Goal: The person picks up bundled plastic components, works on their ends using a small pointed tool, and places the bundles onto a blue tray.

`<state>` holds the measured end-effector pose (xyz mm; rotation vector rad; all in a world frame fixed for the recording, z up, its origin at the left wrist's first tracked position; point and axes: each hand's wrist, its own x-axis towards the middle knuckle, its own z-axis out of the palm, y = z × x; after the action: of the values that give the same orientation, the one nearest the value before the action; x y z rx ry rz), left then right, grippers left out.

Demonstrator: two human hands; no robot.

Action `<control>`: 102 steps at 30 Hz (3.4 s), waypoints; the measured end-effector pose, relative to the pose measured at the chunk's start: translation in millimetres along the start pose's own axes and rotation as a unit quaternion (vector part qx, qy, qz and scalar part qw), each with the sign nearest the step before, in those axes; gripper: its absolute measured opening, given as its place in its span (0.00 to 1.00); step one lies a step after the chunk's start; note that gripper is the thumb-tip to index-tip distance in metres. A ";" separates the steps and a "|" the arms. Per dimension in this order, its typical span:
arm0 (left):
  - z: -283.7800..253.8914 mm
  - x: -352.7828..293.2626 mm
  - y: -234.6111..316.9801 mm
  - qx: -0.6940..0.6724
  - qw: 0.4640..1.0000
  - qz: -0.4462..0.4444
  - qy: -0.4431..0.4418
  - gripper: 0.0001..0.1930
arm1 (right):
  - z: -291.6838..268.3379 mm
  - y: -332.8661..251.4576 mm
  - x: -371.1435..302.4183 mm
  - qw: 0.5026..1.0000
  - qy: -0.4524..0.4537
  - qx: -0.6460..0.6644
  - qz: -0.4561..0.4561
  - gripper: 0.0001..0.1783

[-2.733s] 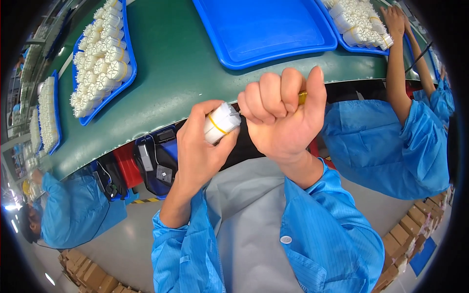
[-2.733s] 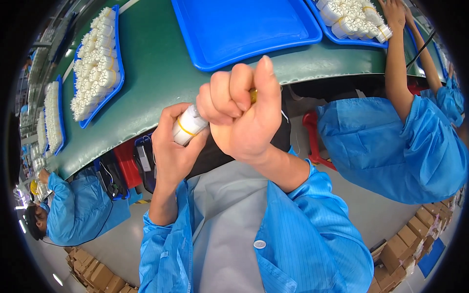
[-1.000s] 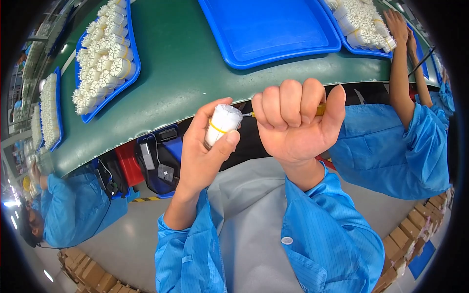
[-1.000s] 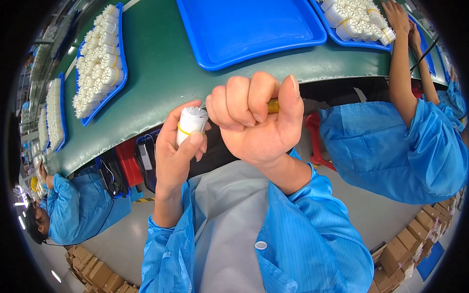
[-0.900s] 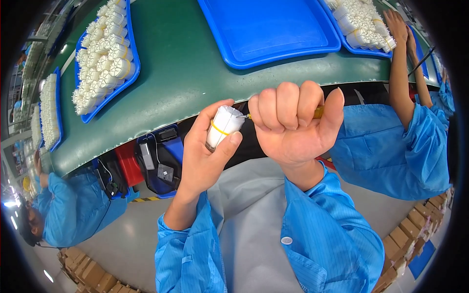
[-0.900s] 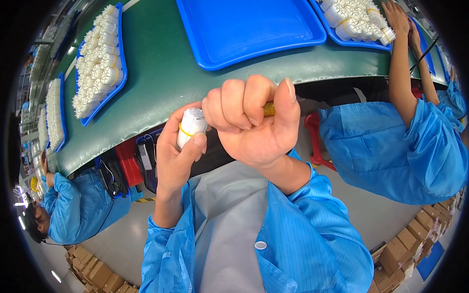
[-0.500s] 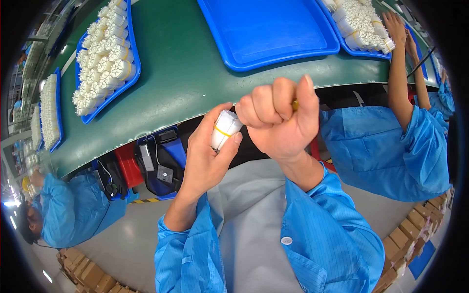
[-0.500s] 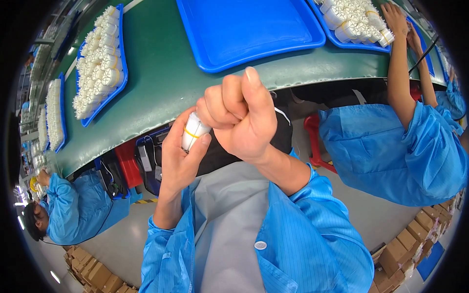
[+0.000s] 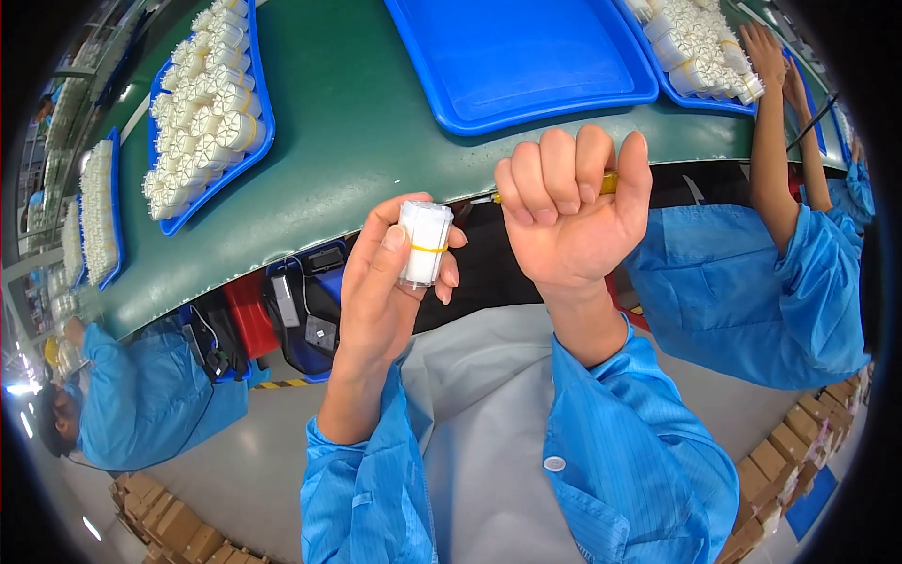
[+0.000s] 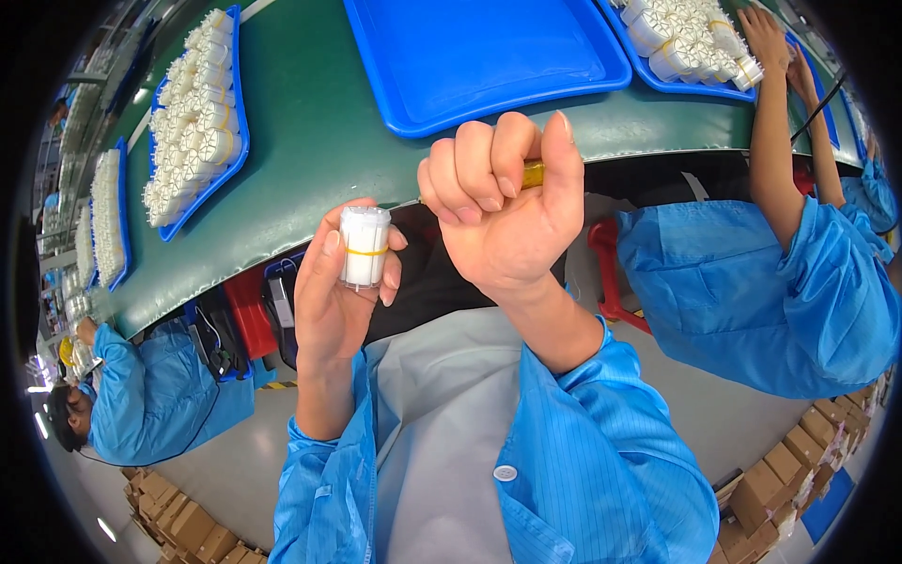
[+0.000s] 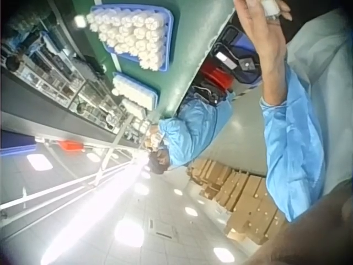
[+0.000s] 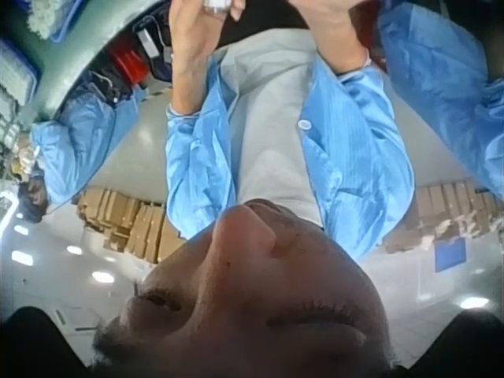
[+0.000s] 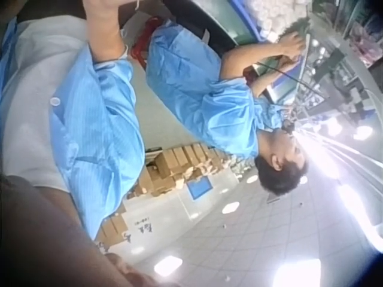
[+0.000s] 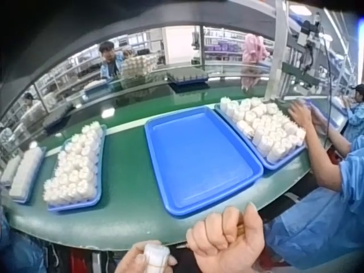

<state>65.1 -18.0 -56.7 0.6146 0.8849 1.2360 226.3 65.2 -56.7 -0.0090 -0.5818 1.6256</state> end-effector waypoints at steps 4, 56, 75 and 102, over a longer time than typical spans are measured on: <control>-6.0 -6.1 12.1 0.002 1.000 0.020 0.007 0.26 | 6.4 10.1 4.9 1.000 -0.001 0.019 0.016 0.29; 81.3 124.2 69.4 0.555 0.820 0.115 0.076 0.38 | -105.5 -306.5 44.2 0.790 0.383 -0.478 0.017 0.09; 108.8 112.5 144.2 0.214 0.954 0.207 -0.040 0.06 | -71.1 -262.3 36.2 0.828 0.367 -0.393 0.158 0.06; 209.5 180.1 95.8 0.662 0.692 0.275 -0.084 0.21 | -2.9 -127.9 15.3 0.892 0.341 -0.175 0.241 0.14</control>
<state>204.5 192.4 91.0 2.2582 1.4335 0.8084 343.5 83.6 -6.7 -1.0260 -0.3188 1.8157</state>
